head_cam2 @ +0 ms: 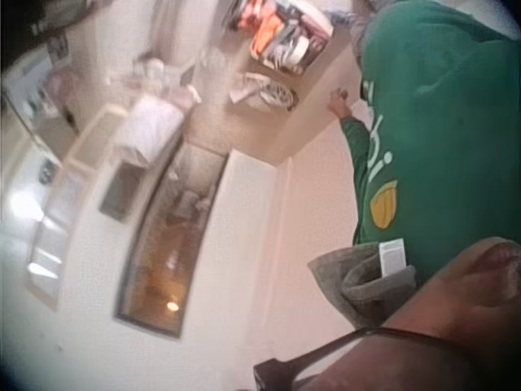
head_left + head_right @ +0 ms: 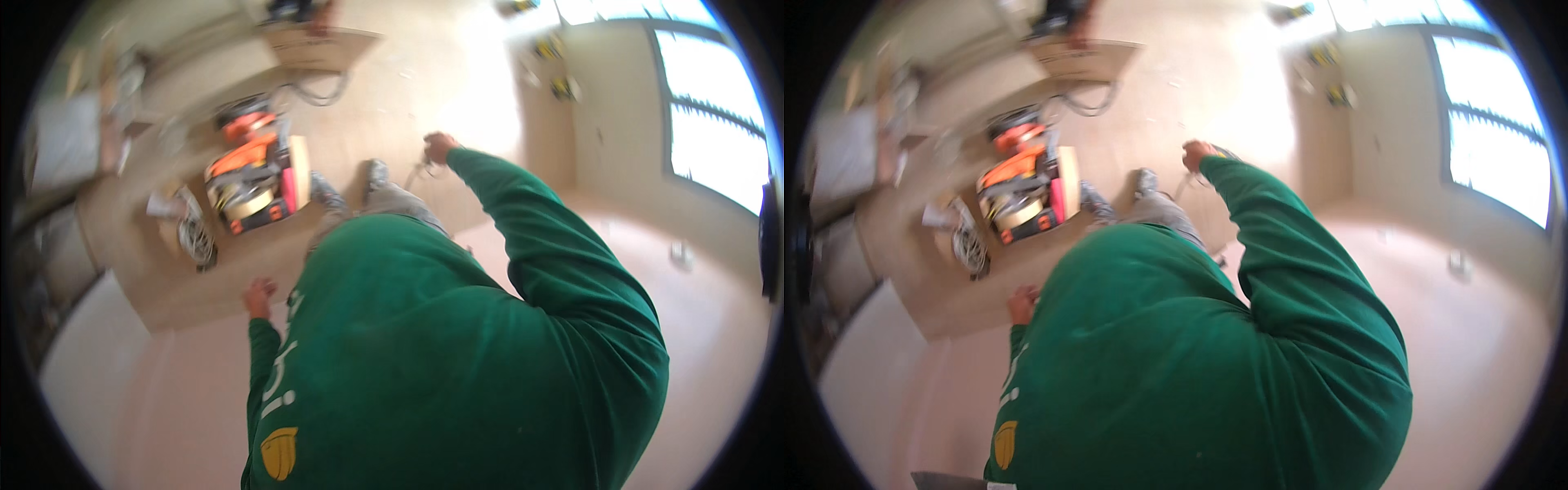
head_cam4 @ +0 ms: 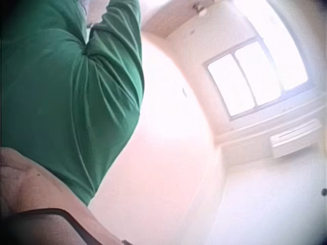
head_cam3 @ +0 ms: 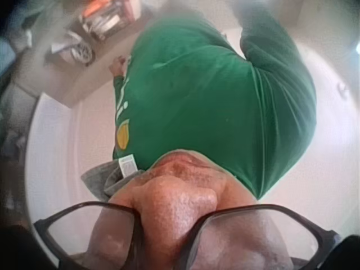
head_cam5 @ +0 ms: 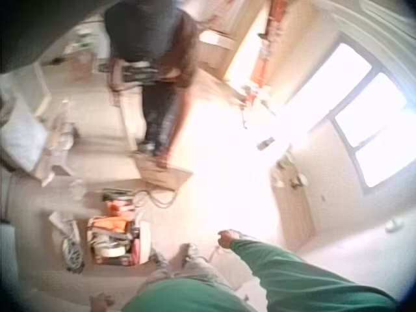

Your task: The person uses a power drill to drive screws into a wooden cabinet panel, securing it to a white frame. They then lift and reposition the assembled unit, place a white panel on top, and attach a long wooden trim piece to the edge.

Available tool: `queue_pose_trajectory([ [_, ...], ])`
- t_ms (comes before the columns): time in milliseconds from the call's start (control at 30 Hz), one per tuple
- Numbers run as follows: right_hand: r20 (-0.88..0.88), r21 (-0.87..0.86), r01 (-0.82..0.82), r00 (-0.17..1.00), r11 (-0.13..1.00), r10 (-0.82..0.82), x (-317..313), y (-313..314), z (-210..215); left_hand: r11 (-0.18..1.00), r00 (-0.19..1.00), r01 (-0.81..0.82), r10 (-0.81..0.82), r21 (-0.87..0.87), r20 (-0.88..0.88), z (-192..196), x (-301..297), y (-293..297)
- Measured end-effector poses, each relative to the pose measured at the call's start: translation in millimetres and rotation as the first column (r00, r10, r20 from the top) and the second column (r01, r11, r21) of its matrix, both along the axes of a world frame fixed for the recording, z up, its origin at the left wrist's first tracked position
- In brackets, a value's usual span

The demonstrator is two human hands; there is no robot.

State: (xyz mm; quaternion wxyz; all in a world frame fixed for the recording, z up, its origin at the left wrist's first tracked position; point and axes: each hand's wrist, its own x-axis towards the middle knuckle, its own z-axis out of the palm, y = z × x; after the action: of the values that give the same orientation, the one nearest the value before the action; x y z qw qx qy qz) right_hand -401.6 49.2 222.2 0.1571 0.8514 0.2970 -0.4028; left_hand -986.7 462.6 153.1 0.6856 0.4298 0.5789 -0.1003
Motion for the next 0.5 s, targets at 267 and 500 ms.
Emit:
queue_pose_trajectory([
  [267, 0.09, 0.403, 0.871, 0.267, 0.281, -0.959, -116, -173, 64, 0.854, 0.891, 0.449, -0.409, 0.262, -0.196, 95, 207, 106],
  [500, -0.129, 0.26, 0.4, 0.916, 0.879, -0.379, -398, -228, -84, 0.73, 0.801, 0.593, -0.58, 0.34, -0.151, 103, 328, 49],
])
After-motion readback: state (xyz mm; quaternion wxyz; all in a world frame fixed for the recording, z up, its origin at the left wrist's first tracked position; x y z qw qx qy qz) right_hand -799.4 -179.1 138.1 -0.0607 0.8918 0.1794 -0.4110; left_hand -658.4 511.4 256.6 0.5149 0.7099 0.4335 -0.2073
